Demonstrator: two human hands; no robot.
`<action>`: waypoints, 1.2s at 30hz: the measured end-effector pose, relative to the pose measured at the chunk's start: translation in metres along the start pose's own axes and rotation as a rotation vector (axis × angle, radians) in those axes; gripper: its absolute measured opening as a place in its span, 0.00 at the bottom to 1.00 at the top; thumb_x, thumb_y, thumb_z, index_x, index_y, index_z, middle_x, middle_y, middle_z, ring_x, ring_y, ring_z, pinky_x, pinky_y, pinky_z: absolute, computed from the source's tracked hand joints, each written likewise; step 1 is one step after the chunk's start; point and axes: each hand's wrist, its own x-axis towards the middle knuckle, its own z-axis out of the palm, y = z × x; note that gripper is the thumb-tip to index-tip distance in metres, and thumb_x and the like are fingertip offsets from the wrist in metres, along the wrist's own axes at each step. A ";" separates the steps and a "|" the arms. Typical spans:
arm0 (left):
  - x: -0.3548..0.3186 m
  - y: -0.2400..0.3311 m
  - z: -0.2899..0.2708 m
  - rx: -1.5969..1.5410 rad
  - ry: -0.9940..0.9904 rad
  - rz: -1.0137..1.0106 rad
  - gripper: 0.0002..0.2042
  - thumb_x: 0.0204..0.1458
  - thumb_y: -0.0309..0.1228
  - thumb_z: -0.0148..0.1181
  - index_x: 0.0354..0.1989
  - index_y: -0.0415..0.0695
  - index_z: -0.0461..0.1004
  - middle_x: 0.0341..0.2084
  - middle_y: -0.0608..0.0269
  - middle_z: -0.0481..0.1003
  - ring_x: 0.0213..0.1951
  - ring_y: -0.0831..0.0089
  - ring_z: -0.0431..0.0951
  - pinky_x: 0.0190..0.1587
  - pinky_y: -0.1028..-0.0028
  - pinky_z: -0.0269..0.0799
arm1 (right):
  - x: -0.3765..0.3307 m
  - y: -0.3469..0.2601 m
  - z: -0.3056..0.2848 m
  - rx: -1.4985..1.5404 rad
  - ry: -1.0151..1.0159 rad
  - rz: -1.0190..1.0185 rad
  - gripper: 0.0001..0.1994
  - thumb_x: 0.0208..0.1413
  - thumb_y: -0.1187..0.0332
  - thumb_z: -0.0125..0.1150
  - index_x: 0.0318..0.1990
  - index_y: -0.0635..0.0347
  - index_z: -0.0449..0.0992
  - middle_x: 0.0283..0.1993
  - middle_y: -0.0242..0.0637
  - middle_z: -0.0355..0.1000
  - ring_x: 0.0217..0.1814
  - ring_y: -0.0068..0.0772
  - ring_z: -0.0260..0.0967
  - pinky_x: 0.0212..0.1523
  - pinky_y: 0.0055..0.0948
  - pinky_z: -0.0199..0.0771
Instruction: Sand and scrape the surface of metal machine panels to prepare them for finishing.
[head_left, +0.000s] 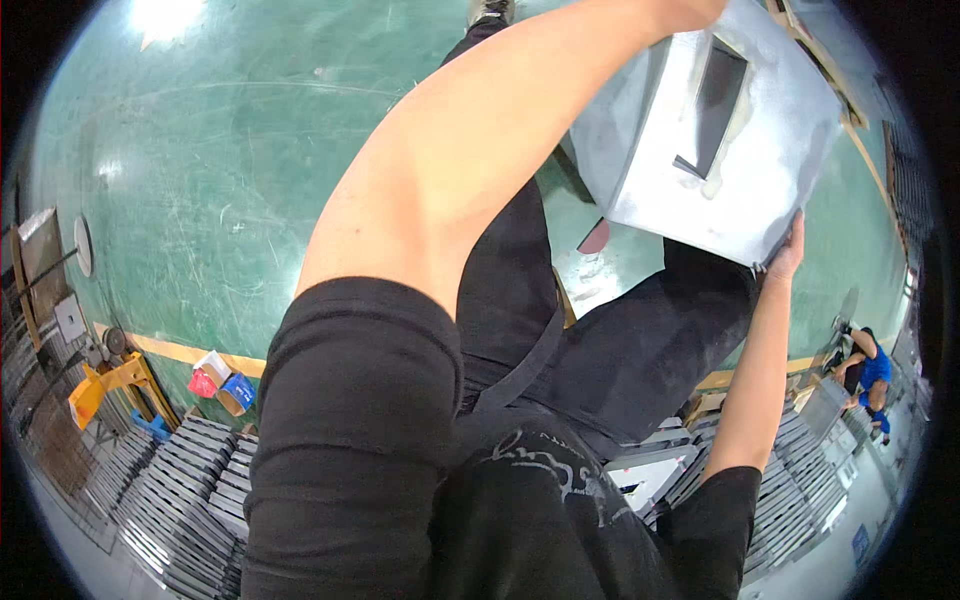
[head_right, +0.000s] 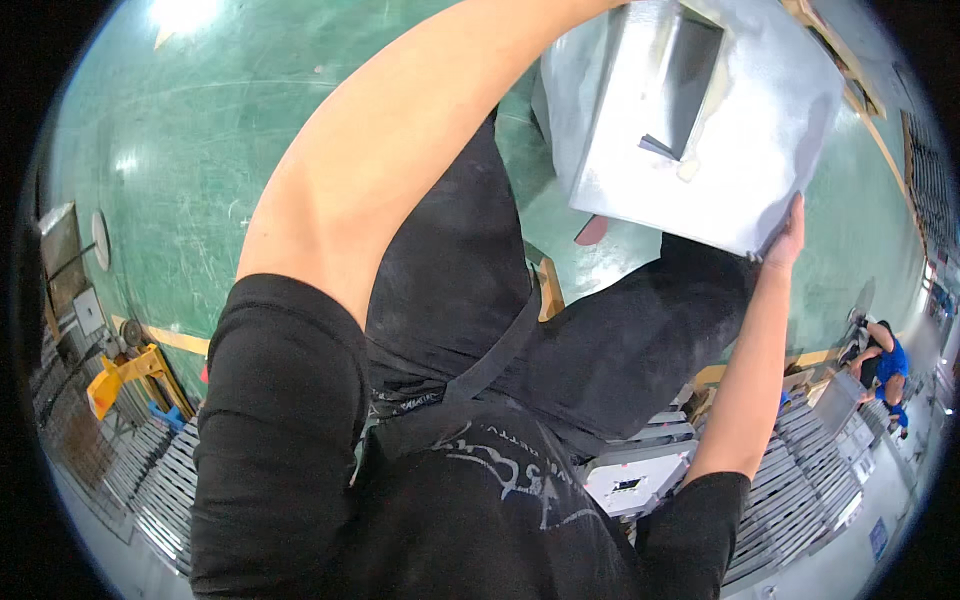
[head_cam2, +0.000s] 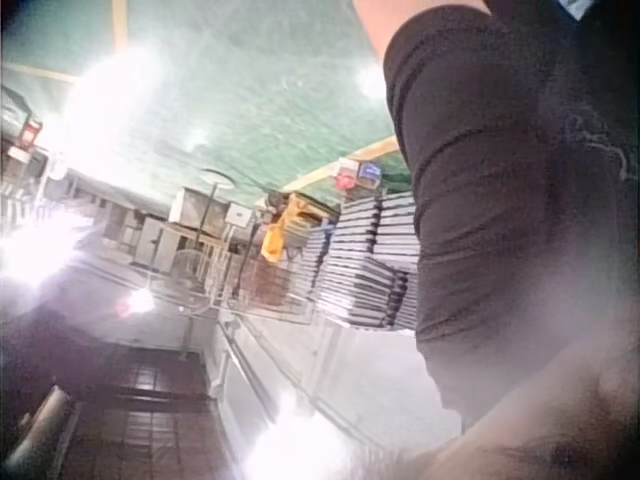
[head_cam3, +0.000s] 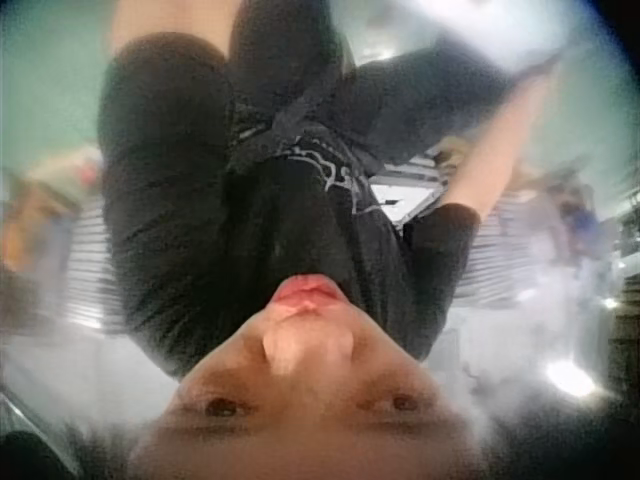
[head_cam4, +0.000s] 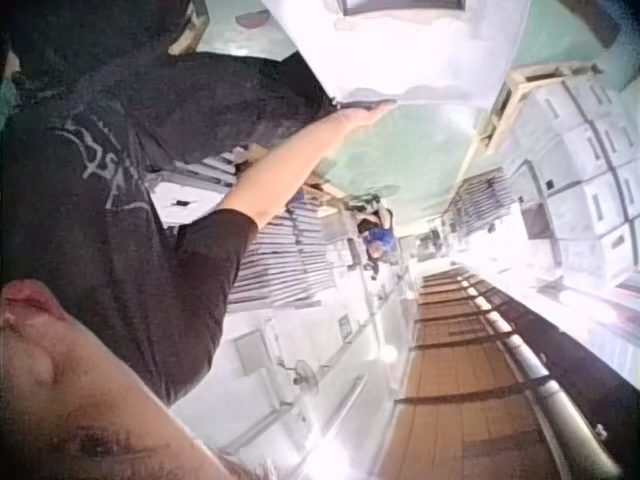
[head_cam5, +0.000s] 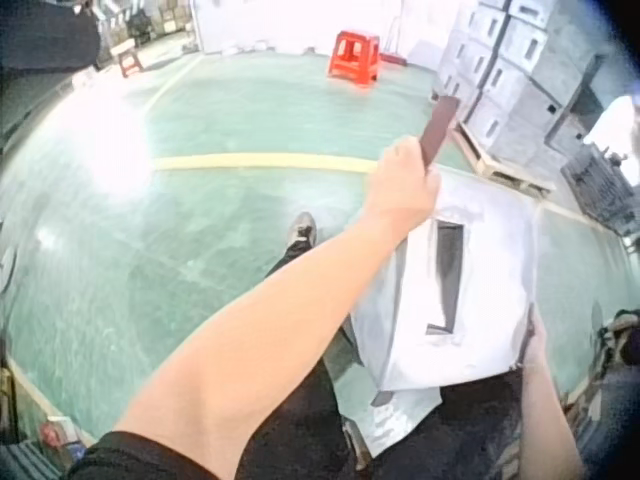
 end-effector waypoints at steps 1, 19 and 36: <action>0.000 0.005 -0.004 0.034 -0.030 -0.037 0.17 0.55 0.38 0.60 0.45 0.39 0.67 0.40 0.42 0.73 0.47 0.42 0.75 0.48 0.48 0.71 | -0.001 0.001 0.004 -0.003 0.010 0.013 0.32 0.67 0.48 0.52 0.67 0.67 0.66 0.66 0.43 0.69 0.67 0.40 0.65 0.69 0.37 0.61; -0.018 0.048 -0.051 0.153 -0.137 -0.301 0.13 0.57 0.35 0.57 0.39 0.34 0.70 0.25 0.64 0.66 0.30 0.70 0.66 0.37 0.67 0.67 | -0.038 0.032 0.036 0.351 -0.402 0.222 0.28 0.66 0.45 0.53 0.58 0.60 0.78 0.55 0.40 0.77 0.53 0.32 0.75 0.54 0.36 0.74; -0.042 0.056 -0.040 0.453 0.028 -0.395 0.17 0.56 0.35 0.54 0.44 0.31 0.72 0.35 0.45 0.75 0.39 0.50 0.76 0.46 0.54 0.68 | -0.021 0.053 0.043 -0.416 -0.146 0.090 0.31 0.58 0.44 0.45 0.44 0.67 0.81 0.50 0.63 0.75 0.54 0.64 0.73 0.55 0.52 0.70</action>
